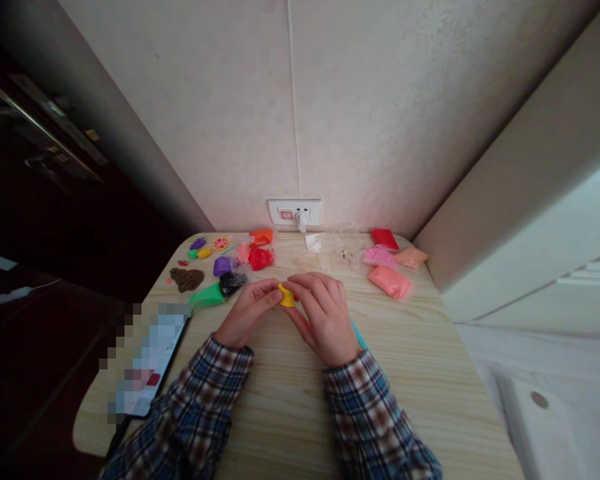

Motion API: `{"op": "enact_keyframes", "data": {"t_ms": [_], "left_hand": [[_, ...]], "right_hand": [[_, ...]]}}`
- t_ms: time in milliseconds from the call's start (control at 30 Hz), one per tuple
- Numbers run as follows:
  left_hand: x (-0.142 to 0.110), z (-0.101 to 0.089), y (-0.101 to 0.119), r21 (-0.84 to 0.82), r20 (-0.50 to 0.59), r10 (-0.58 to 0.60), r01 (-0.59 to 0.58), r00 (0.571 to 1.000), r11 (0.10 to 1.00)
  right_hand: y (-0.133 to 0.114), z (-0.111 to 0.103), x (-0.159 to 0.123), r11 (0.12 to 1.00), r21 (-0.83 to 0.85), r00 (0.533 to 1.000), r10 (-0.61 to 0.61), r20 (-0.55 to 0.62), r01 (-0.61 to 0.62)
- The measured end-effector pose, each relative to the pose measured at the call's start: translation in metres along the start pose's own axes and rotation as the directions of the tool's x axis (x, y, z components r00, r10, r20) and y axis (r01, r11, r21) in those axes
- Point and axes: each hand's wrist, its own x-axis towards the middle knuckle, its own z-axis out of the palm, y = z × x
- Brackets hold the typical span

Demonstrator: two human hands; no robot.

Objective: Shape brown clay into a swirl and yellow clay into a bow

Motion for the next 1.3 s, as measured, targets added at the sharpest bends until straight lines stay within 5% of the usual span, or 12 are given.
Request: {"op": "enact_keyframes", "data": {"t_ms": [300, 833, 1033, 1300], "left_hand": [[0.000, 0.008, -0.003, 0.057, -0.136, -0.014, 0.022, 0.991, 0.998], [-0.002, 0.005, -0.002, 0.007, 0.038, 0.004, -0.004, 0.999, 1.000], [0.000, 0.012, -0.005, 0.038, -0.133, -0.024, 0.029, 0.991, 0.999], [-0.003, 0.010, -0.001, 0.121, -0.186, 0.047, -0.025, 0.981, 0.992]], "right_hand": [[0.000, 0.004, 0.000, 1.000, -0.019, 0.997, -0.002, 0.077, 0.003], [0.002, 0.002, -0.001, 0.999, 0.016, 0.998, 0.029, 0.056, -0.030], [0.002, 0.004, -0.003, 1.000, 0.000, 0.998, 0.011, 0.063, -0.011], [0.004, 0.002, -0.001, 0.999, 0.003, 0.997, 0.032, 0.068, -0.032]]}}
